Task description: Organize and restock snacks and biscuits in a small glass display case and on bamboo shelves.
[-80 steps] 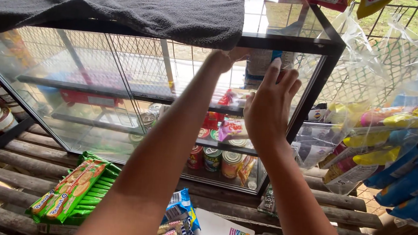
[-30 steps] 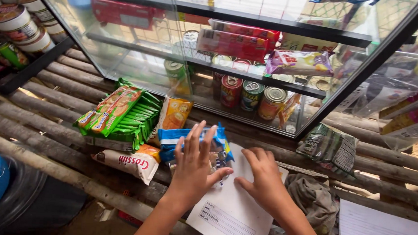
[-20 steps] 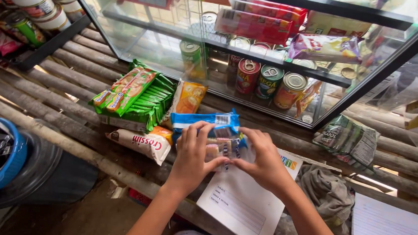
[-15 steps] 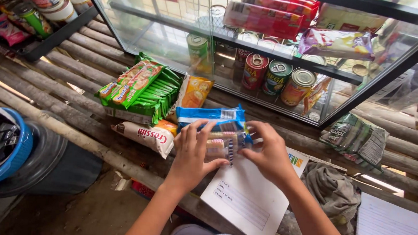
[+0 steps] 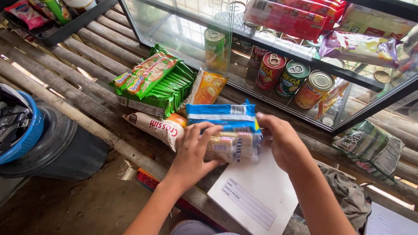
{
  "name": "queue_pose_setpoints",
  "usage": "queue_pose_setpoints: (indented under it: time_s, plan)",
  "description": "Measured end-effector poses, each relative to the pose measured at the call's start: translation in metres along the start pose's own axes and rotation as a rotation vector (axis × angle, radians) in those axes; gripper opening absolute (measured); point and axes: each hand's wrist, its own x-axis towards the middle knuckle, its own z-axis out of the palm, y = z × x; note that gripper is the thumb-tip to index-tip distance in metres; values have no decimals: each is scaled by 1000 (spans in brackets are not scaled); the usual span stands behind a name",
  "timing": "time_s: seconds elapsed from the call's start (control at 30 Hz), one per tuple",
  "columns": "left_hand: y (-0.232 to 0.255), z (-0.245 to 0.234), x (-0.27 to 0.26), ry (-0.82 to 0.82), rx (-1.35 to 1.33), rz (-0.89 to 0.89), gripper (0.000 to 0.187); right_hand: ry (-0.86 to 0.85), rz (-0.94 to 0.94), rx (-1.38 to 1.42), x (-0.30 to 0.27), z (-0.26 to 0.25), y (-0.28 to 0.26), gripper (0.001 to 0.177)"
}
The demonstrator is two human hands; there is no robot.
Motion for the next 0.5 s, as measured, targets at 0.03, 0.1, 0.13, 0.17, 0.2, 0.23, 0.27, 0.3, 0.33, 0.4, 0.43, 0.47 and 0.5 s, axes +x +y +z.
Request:
queue_pose_setpoints:
  time_s: [0.03, 0.1, 0.13, 0.17, 0.2, 0.23, 0.27, 0.3, 0.33, 0.4, 0.43, 0.47, 0.5]
  plan:
    - [-1, 1, -1, -5, -1, 5, 87, -50, 6, 92, 18, -17, 24, 48]
    - [-1, 0, -1, -16, -1, 8, 84, -38, 20, 81, 10, 4, 4, 48]
    - [-1, 0, -1, -30, -2, 11, 81, -25, 33, 73, 5, 15, -6, 48]
    - [0, -2, 0, -28, -3, 15, 81, -23, 30, 71, 0, 20, -17, 48]
    - [2, -3, 2, -38, -4, 16, 80, 22, 64, 31, -4, 25, -28, 44]
    - [3, -4, 2, -49, -4, 15, 80, 65, 99, -9, -9, 30, -38, 44]
    - [3, -4, 3, -48, -4, 16, 80, 65, 98, -10, -14, 30, -46, 44]
    - [3, -5, 2, -59, 3, 14, 80, 27, 87, -20, -19, 30, -53, 47]
    - [2, -4, 1, -70, 9, 13, 79, -11, 77, -31, -24, 30, -59, 52]
    - [3, -4, 2, -88, 16, -2, 79, -39, 71, -29, -23, 21, -60, 55]
    - [3, -4, 3, -102, 23, -12, 79, -67, 60, -27, -22, 16, -62, 58]
    - [4, -3, 3, -106, 21, -10, 79, -64, 61, -26, -23, 11, -61, 58]
    - [4, -3, 5, -111, 32, -19, 80, -35, 61, -34, -22, 6, -62, 57]
